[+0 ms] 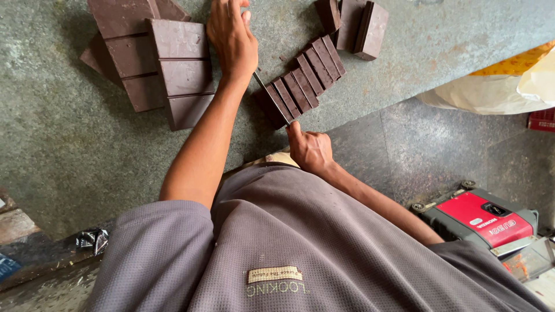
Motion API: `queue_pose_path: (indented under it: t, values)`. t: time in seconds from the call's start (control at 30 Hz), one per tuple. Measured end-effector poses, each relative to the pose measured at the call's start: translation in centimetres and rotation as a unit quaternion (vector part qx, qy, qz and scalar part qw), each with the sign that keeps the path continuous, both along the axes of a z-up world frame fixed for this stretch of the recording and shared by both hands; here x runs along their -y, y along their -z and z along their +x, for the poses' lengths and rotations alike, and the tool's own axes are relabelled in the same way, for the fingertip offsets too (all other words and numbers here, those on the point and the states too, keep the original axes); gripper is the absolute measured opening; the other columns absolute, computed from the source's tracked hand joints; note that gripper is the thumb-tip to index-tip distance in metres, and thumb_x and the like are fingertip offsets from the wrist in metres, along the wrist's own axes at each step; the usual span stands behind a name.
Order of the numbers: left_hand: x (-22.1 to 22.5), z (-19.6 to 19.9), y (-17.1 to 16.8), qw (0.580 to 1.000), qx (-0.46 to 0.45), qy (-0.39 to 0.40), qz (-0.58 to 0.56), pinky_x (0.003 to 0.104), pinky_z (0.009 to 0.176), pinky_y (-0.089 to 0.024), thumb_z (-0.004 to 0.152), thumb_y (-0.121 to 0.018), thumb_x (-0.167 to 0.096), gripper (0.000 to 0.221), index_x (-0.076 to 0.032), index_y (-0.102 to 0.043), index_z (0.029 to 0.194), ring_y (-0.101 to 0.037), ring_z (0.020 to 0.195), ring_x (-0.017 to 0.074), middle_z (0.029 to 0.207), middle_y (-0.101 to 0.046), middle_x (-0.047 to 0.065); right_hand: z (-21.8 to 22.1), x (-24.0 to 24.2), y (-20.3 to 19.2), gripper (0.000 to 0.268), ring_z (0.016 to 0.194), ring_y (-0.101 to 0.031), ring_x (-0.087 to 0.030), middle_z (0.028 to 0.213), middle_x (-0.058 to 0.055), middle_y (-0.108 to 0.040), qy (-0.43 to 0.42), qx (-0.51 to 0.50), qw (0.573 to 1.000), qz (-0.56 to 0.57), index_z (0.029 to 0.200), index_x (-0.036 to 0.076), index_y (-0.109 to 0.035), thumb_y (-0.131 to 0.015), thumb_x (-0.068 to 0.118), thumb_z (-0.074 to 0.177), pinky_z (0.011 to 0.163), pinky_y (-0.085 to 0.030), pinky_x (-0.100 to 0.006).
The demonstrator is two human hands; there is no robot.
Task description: The person cuts large blocks of chocolate into smaller cubes using a long knife on a stone countertop.
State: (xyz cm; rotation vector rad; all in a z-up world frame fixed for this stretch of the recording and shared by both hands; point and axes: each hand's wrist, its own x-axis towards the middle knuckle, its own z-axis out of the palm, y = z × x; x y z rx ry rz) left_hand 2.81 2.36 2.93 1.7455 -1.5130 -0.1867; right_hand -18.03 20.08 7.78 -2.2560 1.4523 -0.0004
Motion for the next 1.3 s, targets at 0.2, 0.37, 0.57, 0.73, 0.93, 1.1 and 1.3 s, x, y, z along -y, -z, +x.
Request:
queue_pose_path:
  t: [0.2, 0.37, 0.57, 0.73, 0.93, 1.1, 1.3]
  values:
    - [-0.2, 0.3, 0.9, 1.000, -0.007, -0.006, -0.012, 0.055, 0.109, -0.041, 0.105, -0.061, -0.006, 0.024, -0.012, -0.051, 0.125, -0.054, 0.134, 0.0320, 0.127, -0.059, 0.007, 0.3, -0.3, 0.2, 0.011, 0.045, -0.056, -0.030, 0.055, -0.010, -0.055, -0.014, -0.078, 0.996, 0.036, 0.104, 0.008, -0.044, -0.052, 0.006, 0.096, 0.047, -0.045, -0.047]
    - [-0.2, 0.3, 1.2, 0.999, -0.026, 0.001, -0.026, 0.054, 0.107, -0.042, 0.106, -0.061, -0.008, 0.030, -0.005, -0.049, 0.134, -0.056, 0.127, 0.0339, 0.129, -0.058, 0.014, 0.7, -0.2, -0.7, 0.014, 0.049, -0.059, -0.032, 0.058, -0.010, -0.058, -0.021, -0.056, 0.998, 0.005, 0.104, 0.007, -0.044, -0.054, 0.005, 0.094, 0.049, -0.046, -0.049]
    - [-0.3, 0.2, 1.6, 1.000, -0.008, -0.015, -0.004, 0.055, 0.106, -0.044, 0.106, -0.061, -0.008, 0.026, -0.007, -0.052, 0.131, -0.058, 0.121, 0.0370, 0.125, -0.060, 0.016, 0.8, 0.1, -1.3, 0.010, 0.044, -0.059, -0.029, 0.057, -0.008, -0.061, -0.016, -0.050, 0.999, 0.003, 0.101, 0.007, -0.046, -0.055, 0.012, 0.102, 0.043, -0.045, -0.045]
    - [-0.2, 0.0, 1.5, 0.999, 0.000, -0.021, -0.024, 0.055, 0.109, -0.044, 0.099, -0.061, -0.001, 0.035, -0.005, -0.051, 0.132, -0.056, 0.124, 0.0402, 0.124, -0.058, 0.019, 0.5, -0.2, 0.2, 0.015, 0.042, -0.055, -0.027, 0.051, -0.006, -0.054, -0.017, 0.001, 0.998, -0.055, 0.101, 0.007, -0.047, -0.059, 0.015, 0.104, 0.042, -0.043, -0.043]
    - [-0.3, -0.2, 1.4, 1.000, -0.015, -0.024, -0.009, 0.056, 0.108, -0.042, 0.096, -0.068, -0.001, 0.039, -0.006, -0.052, 0.132, -0.056, 0.123, 0.0425, 0.124, -0.058, 0.022, 0.3, -0.4, 1.4, 0.015, 0.041, -0.053, -0.024, 0.052, -0.006, -0.054, -0.026, 0.034, 0.994, -0.102, 0.097, 0.007, -0.047, -0.058, 0.014, 0.104, 0.041, -0.041, -0.039]
    - [0.0, -0.2, 1.6, 0.997, 0.022, -0.050, -0.048, 0.056, 0.111, -0.043, 0.087, -0.062, 0.009, 0.055, -0.001, -0.049, 0.140, -0.051, 0.132, 0.0419, 0.137, -0.055, 0.025, 0.6, -0.4, 0.7, 0.014, 0.037, -0.053, -0.025, 0.049, -0.005, -0.053, -0.014, -0.017, 0.998, -0.052, 0.097, 0.006, -0.050, -0.059, 0.012, 0.104, 0.038, -0.041, -0.040]
    - [0.1, -0.6, 1.3, 0.999, -0.003, -0.041, -0.035, 0.055, 0.116, -0.044, 0.099, -0.066, 0.010, 0.038, -0.012, -0.054, 0.127, -0.050, 0.141, 0.0366, 0.135, -0.058, 0.010, 0.9, -0.7, 1.5, 0.017, 0.046, -0.058, -0.028, 0.053, -0.007, -0.055, -0.002, 0.015, 0.994, -0.104, 0.093, 0.008, -0.047, -0.059, 0.013, 0.104, 0.045, -0.045, -0.044]
